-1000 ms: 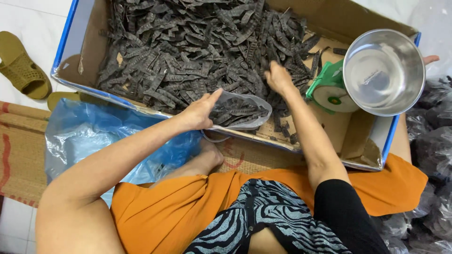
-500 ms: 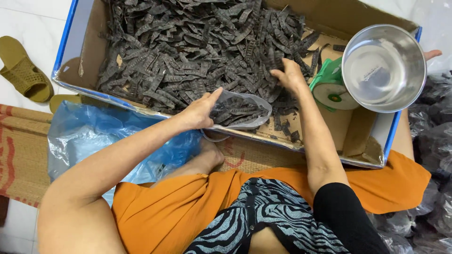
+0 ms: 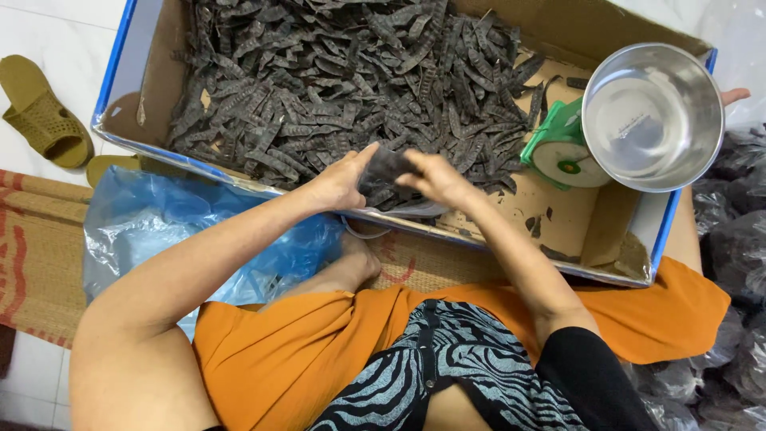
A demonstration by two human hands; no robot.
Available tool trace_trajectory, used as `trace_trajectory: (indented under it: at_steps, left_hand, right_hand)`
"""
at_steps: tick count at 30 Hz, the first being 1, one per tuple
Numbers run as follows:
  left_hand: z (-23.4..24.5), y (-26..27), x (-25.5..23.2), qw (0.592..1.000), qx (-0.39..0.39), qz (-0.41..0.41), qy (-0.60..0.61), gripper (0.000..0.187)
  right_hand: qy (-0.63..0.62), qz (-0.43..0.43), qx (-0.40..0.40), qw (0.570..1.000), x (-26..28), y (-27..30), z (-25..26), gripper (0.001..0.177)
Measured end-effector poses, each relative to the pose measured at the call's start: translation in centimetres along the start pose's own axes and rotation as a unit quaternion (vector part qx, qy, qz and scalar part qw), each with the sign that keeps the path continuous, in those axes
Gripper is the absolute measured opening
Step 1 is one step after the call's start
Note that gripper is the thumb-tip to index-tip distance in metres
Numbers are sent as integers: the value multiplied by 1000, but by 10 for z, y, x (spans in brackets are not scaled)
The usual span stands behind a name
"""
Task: The person places seed pods into a small plastic bag by hand, weighs the bag using a small scale, and ties the bag closed.
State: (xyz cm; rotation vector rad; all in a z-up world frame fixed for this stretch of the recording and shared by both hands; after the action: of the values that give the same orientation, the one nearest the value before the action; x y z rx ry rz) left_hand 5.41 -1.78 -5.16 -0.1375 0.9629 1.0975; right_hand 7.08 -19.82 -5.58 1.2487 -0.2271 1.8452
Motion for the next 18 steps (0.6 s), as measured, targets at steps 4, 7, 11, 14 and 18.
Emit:
trace_trajectory:
  at_steps: [4,7,11,14,18]
  left_hand:
    - [-2,1,7,1000,-1,7,-7,117]
    - [-2,-2,9,1000,-10,-12,-16,115]
    - [-3,-1,8,1000,-2,7,-22,115]
    - [0,2,2,1000,2,9,-26,115]
    - [9,8,-9,997,25,20,-64,111]
  right_hand:
    - [156,96,-28,983,-6,0,-20,25]
    - [177,142,-68,971,5,3,-24,40]
    - [190,192,-103,957,20,9,-9,52]
    - [302,187,-114,928,13,19,-4,46]
    - [535,132,-78,831,-4,37,-8,23]
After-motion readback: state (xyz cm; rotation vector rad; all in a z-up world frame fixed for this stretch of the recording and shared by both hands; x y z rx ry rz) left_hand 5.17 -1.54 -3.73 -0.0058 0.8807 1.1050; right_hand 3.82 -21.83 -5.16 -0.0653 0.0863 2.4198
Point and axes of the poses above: each hand's wrist, its own y-axis away from the middle knuckle, its own z-axis out of the back of the hand, x = y × z, the point moved 6 cm from there along -y, towards the middle knuckle, and after that the axes turned 2 degrees about -z, right-handed, at the moved point
